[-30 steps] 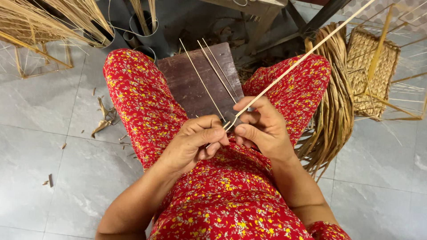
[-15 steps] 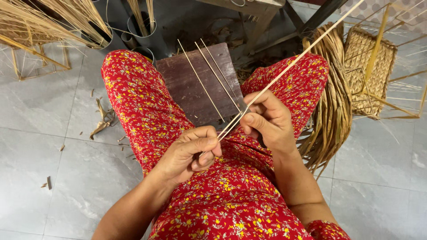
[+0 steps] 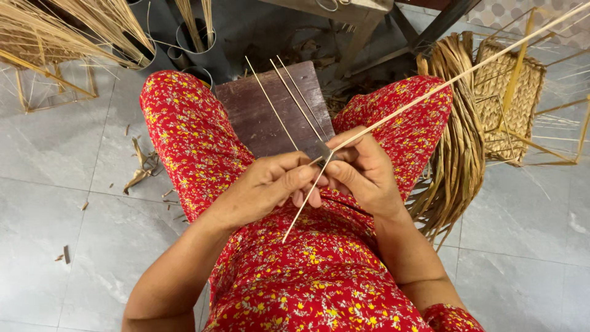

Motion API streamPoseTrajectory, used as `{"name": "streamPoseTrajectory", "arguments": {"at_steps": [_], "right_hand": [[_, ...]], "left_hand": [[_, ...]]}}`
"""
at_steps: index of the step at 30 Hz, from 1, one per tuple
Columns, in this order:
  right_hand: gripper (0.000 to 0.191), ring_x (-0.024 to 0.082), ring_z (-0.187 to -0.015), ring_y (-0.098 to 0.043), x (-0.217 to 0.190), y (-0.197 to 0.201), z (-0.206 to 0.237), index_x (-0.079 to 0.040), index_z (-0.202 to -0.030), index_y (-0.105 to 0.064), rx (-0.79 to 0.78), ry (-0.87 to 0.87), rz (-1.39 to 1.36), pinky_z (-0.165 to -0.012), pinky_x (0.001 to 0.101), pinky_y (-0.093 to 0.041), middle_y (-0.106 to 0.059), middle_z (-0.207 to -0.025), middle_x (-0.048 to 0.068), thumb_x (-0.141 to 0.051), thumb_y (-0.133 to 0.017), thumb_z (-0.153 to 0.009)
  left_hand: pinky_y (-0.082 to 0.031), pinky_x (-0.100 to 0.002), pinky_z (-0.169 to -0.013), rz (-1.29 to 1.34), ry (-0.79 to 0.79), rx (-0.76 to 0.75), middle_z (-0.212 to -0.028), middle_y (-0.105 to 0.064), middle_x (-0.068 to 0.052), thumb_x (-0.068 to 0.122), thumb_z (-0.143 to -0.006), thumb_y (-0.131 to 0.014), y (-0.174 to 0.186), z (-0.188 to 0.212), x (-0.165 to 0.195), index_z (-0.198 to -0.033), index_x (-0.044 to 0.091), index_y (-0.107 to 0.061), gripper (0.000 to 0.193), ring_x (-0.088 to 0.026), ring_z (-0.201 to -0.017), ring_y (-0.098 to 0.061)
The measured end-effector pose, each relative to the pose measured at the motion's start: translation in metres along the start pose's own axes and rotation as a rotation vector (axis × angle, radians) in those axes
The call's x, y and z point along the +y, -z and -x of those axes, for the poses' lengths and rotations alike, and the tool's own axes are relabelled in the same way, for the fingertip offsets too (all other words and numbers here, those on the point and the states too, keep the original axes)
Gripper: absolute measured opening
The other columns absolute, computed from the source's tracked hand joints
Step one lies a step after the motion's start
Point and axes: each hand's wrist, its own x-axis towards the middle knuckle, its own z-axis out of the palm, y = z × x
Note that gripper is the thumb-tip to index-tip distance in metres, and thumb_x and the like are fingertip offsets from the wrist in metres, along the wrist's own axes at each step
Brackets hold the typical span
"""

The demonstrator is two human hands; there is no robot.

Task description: The person sits on the floor and trims thin bamboo strips into sticks with a knife, cutting off ends and shaving the sticks, then places the finished sticks on the wooden board beside them.

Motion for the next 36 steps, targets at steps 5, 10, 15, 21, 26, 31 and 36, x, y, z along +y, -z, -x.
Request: {"name": "streamPoseTrajectory", "arguments": {"at_steps": [5, 10, 15, 21, 26, 31, 36], "right_hand": [[0.025, 0.004, -0.082, -0.059, -0.004, 0.000, 0.000, -0.001, -0.130, -0.051, 0.029, -0.004, 0.079, -0.065, 0.0176, -0.043, -0.067, -0.103, 0.004, -0.004, -0.060, -0.107], [0.024, 0.002, -0.073, -0.055, -0.002, -0.001, -0.002, -0.001, -0.128, -0.052, 0.033, -0.051, 0.034, -0.060, 0.0166, -0.040, -0.065, -0.095, 0.002, -0.004, -0.061, -0.105], [0.023, 0.003, -0.071, -0.055, 0.007, -0.001, -0.002, 0.000, -0.127, -0.053, 0.008, -0.015, -0.062, -0.061, 0.0187, -0.042, -0.064, -0.092, 0.001, -0.004, -0.063, -0.107], [0.017, 0.006, -0.064, -0.053, 0.010, 0.003, -0.005, 0.000, -0.120, -0.055, 0.002, 0.025, 0.010, -0.055, 0.0208, -0.041, -0.062, -0.086, 0.002, -0.005, -0.062, -0.105], [0.014, 0.006, -0.058, -0.047, -0.003, 0.027, -0.014, 0.001, -0.113, -0.060, 0.185, 0.129, 0.017, -0.052, 0.0209, -0.036, -0.057, -0.074, 0.001, -0.012, -0.060, -0.109], [0.016, 0.006, -0.059, -0.046, -0.002, 0.028, -0.013, 0.001, -0.113, -0.059, 0.188, 0.119, 0.077, -0.054, 0.0215, -0.036, -0.057, -0.075, 0.001, -0.014, -0.061, -0.109], [0.015, 0.004, -0.060, -0.047, -0.003, 0.016, -0.009, 0.001, -0.116, -0.059, 0.152, 0.115, 0.140, -0.054, 0.0194, -0.036, -0.058, -0.075, 0.001, -0.012, -0.059, -0.109]], "left_hand": [[-0.049, -0.019, -0.061, -0.015, 0.034, -0.047, -0.080, -0.070, -0.002, 0.038, -0.107, -0.051, -0.003, -0.007, -0.001, -0.109, 0.004, -0.068, 0.039, -0.005, -0.070, -0.064], [-0.033, -0.020, -0.053, 0.103, 0.043, -0.021, -0.062, -0.053, 0.005, 0.039, -0.110, -0.053, -0.002, -0.005, -0.009, -0.100, 0.003, -0.068, 0.040, -0.003, -0.055, -0.043], [-0.022, -0.022, -0.044, 0.441, 0.157, -0.009, -0.055, -0.041, 0.008, 0.035, -0.108, -0.056, -0.010, 0.002, -0.016, -0.092, 0.006, -0.063, 0.034, -0.003, -0.047, -0.030], [-0.021, -0.023, -0.043, 0.568, 0.165, -0.029, -0.055, -0.039, 0.008, 0.033, -0.108, -0.057, -0.008, 0.014, -0.024, -0.092, 0.006, -0.062, 0.032, -0.003, -0.046, -0.029], [-0.022, -0.023, -0.041, 0.563, 0.211, -0.070, -0.055, -0.039, 0.008, 0.033, -0.108, -0.057, -0.008, 0.034, -0.036, -0.091, 0.006, -0.061, 0.032, -0.003, -0.045, -0.030], [-0.034, -0.021, -0.051, 0.212, 0.179, -0.099, -0.061, -0.049, 0.006, 0.041, -0.111, -0.052, -0.001, 0.037, -0.034, -0.098, 0.003, -0.064, 0.041, -0.003, -0.054, -0.043], [-0.050, -0.019, -0.065, 0.055, 0.125, -0.129, -0.081, -0.069, 0.000, 0.045, -0.107, -0.049, 0.007, 0.019, -0.011, -0.122, 0.005, -0.061, 0.044, -0.005, -0.072, -0.065]]}}
